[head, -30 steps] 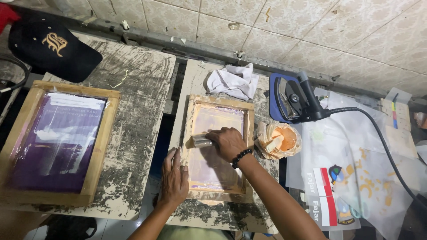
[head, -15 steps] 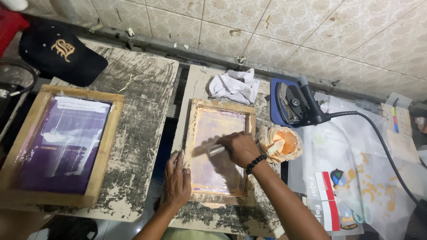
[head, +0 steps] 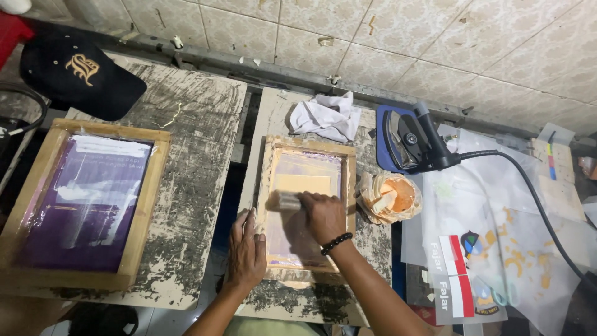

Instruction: The person uses a squeegee to spread orange ink across a screen printing frame. They then use a white cloth to wipe the squeegee and the frame edges before continuing to spread the ink evenly.

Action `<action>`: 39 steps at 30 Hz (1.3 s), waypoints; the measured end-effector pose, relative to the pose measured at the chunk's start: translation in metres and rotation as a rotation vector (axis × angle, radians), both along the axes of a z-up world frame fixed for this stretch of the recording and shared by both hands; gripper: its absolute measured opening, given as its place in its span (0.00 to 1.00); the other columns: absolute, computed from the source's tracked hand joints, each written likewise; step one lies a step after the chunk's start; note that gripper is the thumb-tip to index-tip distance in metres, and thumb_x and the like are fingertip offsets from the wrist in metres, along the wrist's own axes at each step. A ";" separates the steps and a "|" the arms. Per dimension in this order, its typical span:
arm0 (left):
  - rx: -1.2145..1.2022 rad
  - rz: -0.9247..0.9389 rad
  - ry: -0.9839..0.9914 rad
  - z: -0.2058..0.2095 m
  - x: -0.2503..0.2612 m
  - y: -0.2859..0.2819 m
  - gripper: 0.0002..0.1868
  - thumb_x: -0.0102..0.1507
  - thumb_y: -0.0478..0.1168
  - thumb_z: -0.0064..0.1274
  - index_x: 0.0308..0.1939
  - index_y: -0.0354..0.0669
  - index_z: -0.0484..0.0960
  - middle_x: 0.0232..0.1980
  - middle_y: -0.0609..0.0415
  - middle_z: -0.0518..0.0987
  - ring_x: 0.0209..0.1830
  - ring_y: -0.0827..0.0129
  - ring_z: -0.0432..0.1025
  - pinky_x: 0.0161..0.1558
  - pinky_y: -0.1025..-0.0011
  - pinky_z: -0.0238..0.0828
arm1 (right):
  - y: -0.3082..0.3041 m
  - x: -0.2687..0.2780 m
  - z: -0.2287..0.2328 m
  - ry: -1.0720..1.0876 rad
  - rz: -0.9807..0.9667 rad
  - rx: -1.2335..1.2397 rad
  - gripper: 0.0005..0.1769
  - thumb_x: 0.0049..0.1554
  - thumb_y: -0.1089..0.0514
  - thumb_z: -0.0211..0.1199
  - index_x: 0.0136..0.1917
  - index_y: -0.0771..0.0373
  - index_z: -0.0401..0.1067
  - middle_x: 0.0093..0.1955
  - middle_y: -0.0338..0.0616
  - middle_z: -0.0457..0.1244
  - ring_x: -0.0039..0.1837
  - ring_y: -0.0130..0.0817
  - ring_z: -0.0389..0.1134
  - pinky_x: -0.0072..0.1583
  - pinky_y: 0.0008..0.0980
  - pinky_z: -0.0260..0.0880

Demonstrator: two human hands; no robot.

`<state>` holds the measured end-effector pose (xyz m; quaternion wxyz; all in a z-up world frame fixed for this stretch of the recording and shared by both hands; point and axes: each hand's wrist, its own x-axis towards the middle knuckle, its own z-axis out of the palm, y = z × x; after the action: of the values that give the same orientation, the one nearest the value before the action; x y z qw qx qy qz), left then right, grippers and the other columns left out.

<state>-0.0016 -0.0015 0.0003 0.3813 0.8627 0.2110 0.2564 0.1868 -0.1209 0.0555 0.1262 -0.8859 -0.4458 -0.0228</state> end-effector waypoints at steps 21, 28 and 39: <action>0.023 -0.005 0.022 0.001 -0.002 -0.001 0.30 0.72 0.45 0.32 0.77 0.35 0.60 0.75 0.41 0.61 0.76 0.48 0.59 0.72 0.53 0.56 | -0.005 0.011 0.017 0.203 0.054 -0.209 0.14 0.59 0.69 0.57 0.50 0.53 0.77 0.24 0.37 0.63 0.26 0.31 0.62 0.31 0.31 0.66; 0.012 -0.028 -0.004 0.003 -0.002 -0.001 0.30 0.73 0.47 0.30 0.75 0.33 0.60 0.75 0.38 0.60 0.75 0.47 0.58 0.72 0.52 0.55 | 0.022 0.064 0.006 0.026 -0.087 -0.091 0.17 0.60 0.69 0.56 0.59 0.54 0.77 0.27 0.37 0.65 0.25 0.32 0.63 0.28 0.27 0.69; 0.019 0.000 0.031 0.004 -0.002 -0.001 0.29 0.73 0.46 0.31 0.76 0.36 0.60 0.74 0.40 0.61 0.74 0.48 0.61 0.71 0.54 0.59 | 0.042 0.077 -0.021 -0.037 -0.079 -0.151 0.20 0.63 0.65 0.56 0.62 0.45 0.76 0.19 0.33 0.54 0.23 0.29 0.53 0.32 0.33 0.67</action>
<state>-0.0032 -0.0020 0.0043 0.3699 0.8702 0.2144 0.2449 0.2634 -0.0787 0.0343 0.0498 -0.9092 -0.4133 -0.0103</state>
